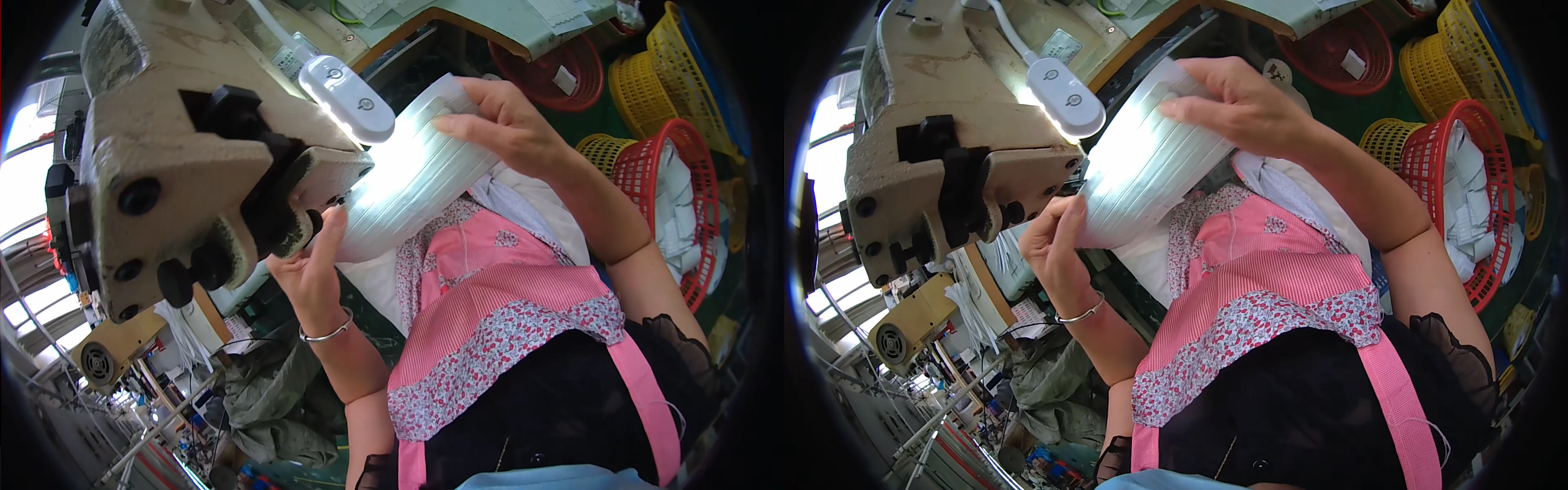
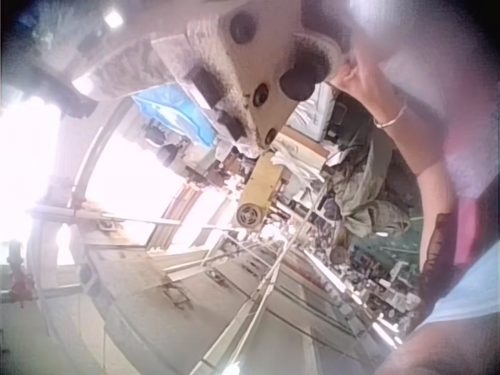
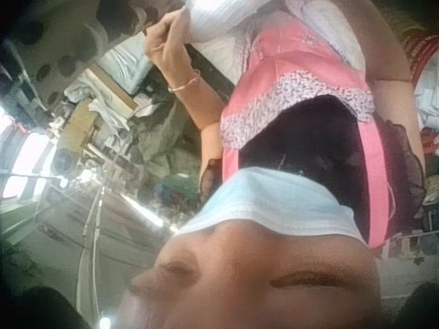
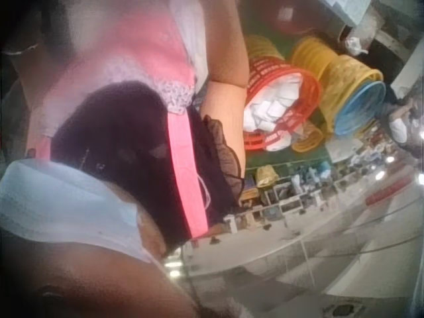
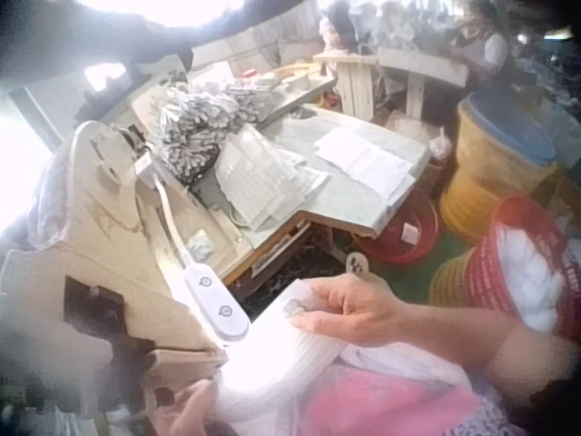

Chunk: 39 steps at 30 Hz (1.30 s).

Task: The person feeds white fabric strips and pads into a machine to sew them, periodically picking up new stacks from the work table.

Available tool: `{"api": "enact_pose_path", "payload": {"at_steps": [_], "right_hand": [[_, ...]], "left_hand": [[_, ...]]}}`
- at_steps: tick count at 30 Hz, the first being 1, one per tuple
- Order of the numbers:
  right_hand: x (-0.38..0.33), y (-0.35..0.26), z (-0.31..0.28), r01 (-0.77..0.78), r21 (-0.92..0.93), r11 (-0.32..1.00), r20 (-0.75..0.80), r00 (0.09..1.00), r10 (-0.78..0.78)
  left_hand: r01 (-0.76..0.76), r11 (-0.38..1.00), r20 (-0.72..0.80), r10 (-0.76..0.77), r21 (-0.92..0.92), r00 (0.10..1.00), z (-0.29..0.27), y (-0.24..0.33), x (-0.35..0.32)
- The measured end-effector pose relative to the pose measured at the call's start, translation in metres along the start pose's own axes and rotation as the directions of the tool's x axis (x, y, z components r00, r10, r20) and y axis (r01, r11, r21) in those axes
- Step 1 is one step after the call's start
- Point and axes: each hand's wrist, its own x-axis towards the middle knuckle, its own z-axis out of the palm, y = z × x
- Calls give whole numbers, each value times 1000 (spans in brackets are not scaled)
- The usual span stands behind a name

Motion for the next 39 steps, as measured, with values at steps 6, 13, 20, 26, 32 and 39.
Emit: {"api": "enact_pose_path", "payload": {"at_steps": [6, 13, 20, 26, 32, 39], "right_hand": [[2, 0, 17, -9, -81, 997, 62, 998, 14], [1, 8, 37, -58, 62, 996, -13, 998, 59], [-1, 20, 68, -109, 202, 973, -54, 991, 122], [-2, 27, 77, -157, -4, 988, 7, 988, 157], [-2, 27, 78, -145, -88, 985, 22, 989, 148], [7, 29, 77, 38, -154, 987, -2, 999, -38]], "left_hand": [[-11, 1000, -70, 12, 13, 997, -15, -3, -10], [8, 1000, -107, -9, -8, 994, -28, -13, -14], [9, 999, -124, -3, 45, 992, -56, -32, -27], [106, 994, -110, -107, -8, 988, -69, -39, -41], [208, 977, 159, -212, 43, 964, -91, -43, -29], [-73, 930, 404, -85, 360, 911, -44, 7, 14]]}}
